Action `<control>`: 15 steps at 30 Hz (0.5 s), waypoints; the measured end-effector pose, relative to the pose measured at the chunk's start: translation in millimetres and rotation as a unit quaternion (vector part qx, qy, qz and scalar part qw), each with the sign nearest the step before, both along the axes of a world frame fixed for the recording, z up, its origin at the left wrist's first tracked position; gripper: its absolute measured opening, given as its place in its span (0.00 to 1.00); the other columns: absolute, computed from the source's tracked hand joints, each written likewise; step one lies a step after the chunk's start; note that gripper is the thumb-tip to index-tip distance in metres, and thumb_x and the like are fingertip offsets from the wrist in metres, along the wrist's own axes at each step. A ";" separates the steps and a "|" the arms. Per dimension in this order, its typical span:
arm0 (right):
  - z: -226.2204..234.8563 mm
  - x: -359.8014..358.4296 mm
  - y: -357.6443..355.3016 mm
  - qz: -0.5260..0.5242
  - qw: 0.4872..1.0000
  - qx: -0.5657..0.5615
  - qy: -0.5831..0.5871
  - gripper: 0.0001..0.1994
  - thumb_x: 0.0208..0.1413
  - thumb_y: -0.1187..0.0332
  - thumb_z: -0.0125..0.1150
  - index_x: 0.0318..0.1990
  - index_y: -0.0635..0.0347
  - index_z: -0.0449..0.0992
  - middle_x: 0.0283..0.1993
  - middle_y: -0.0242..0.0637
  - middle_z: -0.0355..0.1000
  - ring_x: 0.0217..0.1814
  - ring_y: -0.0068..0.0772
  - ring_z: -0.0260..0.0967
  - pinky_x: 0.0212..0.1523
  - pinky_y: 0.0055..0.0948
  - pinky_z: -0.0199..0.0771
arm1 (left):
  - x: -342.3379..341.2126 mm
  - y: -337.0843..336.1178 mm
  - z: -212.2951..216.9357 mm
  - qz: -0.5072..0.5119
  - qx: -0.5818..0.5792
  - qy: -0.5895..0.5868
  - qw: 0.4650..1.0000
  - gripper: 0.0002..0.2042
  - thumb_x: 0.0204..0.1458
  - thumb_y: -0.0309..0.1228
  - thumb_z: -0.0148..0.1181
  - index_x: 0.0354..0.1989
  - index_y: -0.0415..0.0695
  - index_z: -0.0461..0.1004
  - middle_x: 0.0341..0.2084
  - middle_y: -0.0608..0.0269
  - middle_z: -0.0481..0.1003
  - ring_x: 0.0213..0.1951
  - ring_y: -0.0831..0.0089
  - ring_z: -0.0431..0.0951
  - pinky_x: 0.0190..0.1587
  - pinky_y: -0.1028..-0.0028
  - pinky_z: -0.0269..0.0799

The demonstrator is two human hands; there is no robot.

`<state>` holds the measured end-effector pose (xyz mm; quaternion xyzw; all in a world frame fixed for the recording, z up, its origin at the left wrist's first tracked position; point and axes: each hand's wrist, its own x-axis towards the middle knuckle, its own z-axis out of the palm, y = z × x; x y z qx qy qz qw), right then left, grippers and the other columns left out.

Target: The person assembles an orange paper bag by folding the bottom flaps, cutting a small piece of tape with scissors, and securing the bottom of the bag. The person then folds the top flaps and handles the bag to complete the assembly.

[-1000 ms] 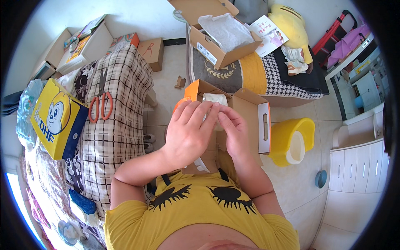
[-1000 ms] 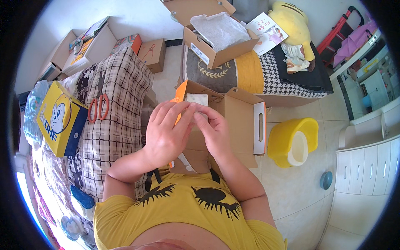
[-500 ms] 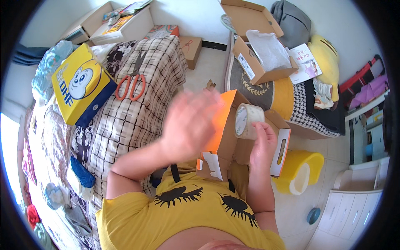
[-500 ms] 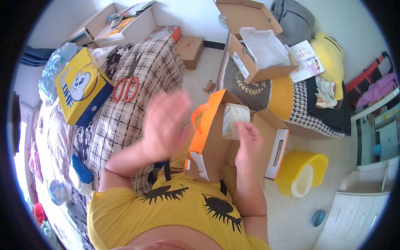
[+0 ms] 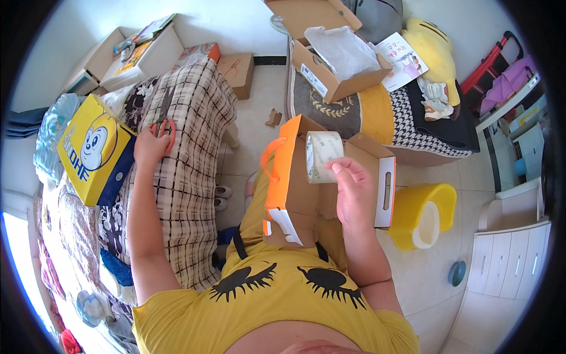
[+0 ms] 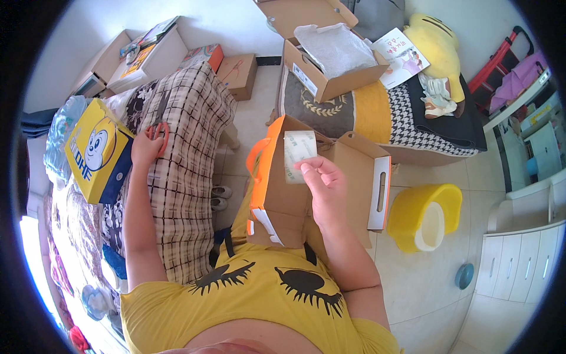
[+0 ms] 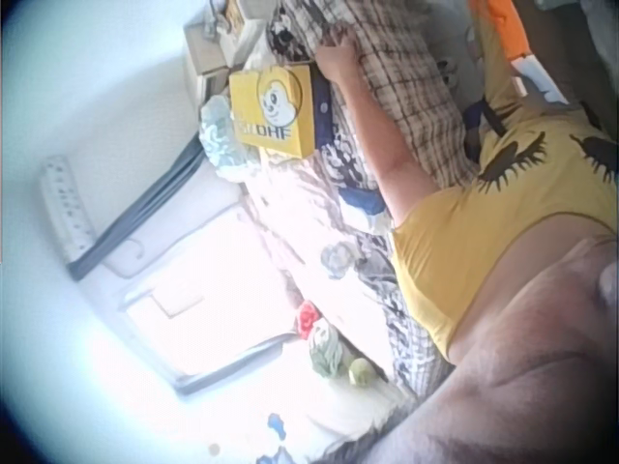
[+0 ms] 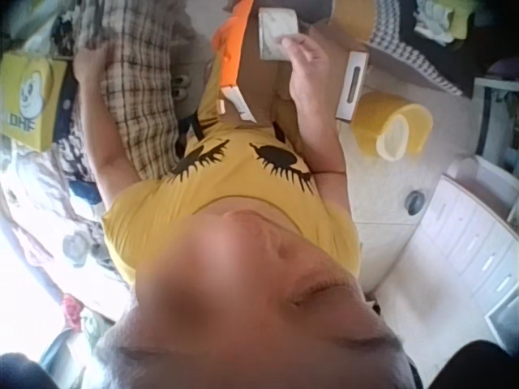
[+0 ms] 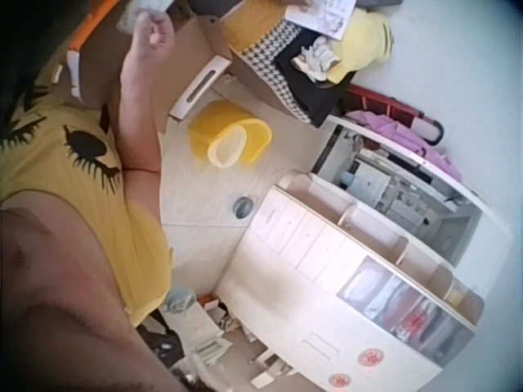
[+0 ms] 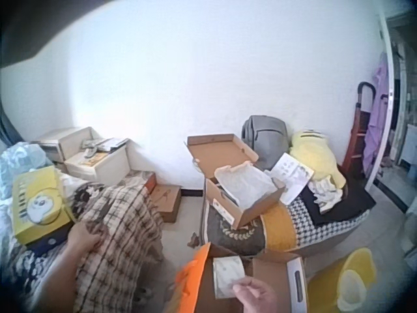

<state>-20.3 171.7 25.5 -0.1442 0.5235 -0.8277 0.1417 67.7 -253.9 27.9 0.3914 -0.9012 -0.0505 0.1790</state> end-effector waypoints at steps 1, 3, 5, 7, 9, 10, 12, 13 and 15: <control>2.3 2.0 2.1 0.001 1.000 -0.002 0.002 0.04 0.56 0.70 0.56 0.33 0.59 0.75 0.36 0.28 0.73 0.40 0.16 0.64 0.47 0.22 0.59 | 0.8 1.4 -2.1 0.003 0.000 0.045 0.999 0.20 0.38 0.37 0.60 0.39 0.36 0.72 0.32 0.48 0.77 0.39 0.53 0.77 0.41 0.62 0.72; 4.6 3.8 5.3 0.002 1.000 0.002 0.005 0.04 0.56 0.70 0.56 0.33 0.59 0.75 0.36 0.29 0.73 0.41 0.16 0.64 0.47 0.23 0.60 | 2.1 8.9 -8.0 -0.044 -0.050 0.177 0.982 0.18 0.39 0.33 0.63 0.36 0.36 0.68 0.27 0.52 0.76 0.31 0.55 0.76 0.36 0.65 0.71; 4.7 4.5 7.2 0.003 1.000 0.014 0.006 0.04 0.57 0.70 0.55 0.33 0.59 0.75 0.36 0.29 0.73 0.42 0.17 0.65 0.47 0.24 0.60 | -1.0 20.3 -3.3 -0.102 -0.007 0.215 0.971 0.15 0.42 0.33 0.63 0.34 0.37 0.68 0.25 0.53 0.75 0.26 0.58 0.73 0.33 0.67 0.69; 4.9 5.7 8.2 0.001 1.000 0.007 0.005 0.04 0.57 0.70 0.55 0.33 0.59 0.75 0.36 0.29 0.73 0.42 0.17 0.65 0.48 0.24 0.61 | -6.5 65.5 21.4 -0.198 0.049 0.229 0.952 0.11 0.47 0.31 0.62 0.28 0.37 0.67 0.21 0.54 0.71 0.21 0.63 0.66 0.28 0.69 0.66; 5.2 6.1 8.6 -0.004 1.000 0.003 0.008 0.04 0.57 0.69 0.56 0.33 0.59 0.74 0.36 0.29 0.73 0.41 0.17 0.65 0.48 0.24 0.61 | -6.7 118.3 47.7 -0.254 0.087 0.120 0.956 0.10 0.45 0.28 0.61 0.25 0.36 0.66 0.23 0.53 0.71 0.23 0.60 0.68 0.29 0.68 0.68; 5.7 7.5 7.6 -0.005 1.000 0.001 0.009 0.04 0.57 0.69 0.56 0.32 0.59 0.74 0.35 0.29 0.73 0.41 0.17 0.65 0.48 0.24 0.61 | -3.1 129.8 49.5 -0.318 0.048 0.095 0.942 0.09 0.44 0.27 0.61 0.27 0.36 0.67 0.25 0.53 0.72 0.26 0.60 0.70 0.31 0.67 0.69; 6.1 10.0 7.1 -0.012 1.000 -0.004 0.012 0.05 0.57 0.69 0.56 0.32 0.59 0.74 0.35 0.29 0.73 0.40 0.16 0.65 0.47 0.23 0.61 | 0.6 145.3 50.1 -0.443 -0.029 0.042 0.895 0.09 0.40 0.24 0.60 0.30 0.36 0.68 0.30 0.52 0.72 0.32 0.58 0.73 0.35 0.66 0.70; 6.1 11.1 7.5 -0.017 1.000 -0.006 0.013 0.05 0.57 0.69 0.56 0.32 0.59 0.74 0.35 0.29 0.73 0.40 0.16 0.64 0.46 0.23 0.61 | 1.3 153.8 51.8 -0.455 -0.027 0.028 0.890 0.13 0.38 0.23 0.58 0.34 0.35 0.68 0.34 0.51 0.71 0.34 0.56 0.73 0.38 0.65 0.70; 6.2 12.8 9.6 -0.024 1.000 -0.007 0.017 0.05 0.57 0.69 0.56 0.32 0.59 0.74 0.34 0.28 0.72 0.39 0.16 0.64 0.45 0.22 0.60 | 2.2 166.0 54.7 -0.480 -0.022 0.002 0.877 0.22 0.33 0.19 0.55 0.42 0.34 0.66 0.40 0.50 0.69 0.40 0.53 0.73 0.42 0.62 0.69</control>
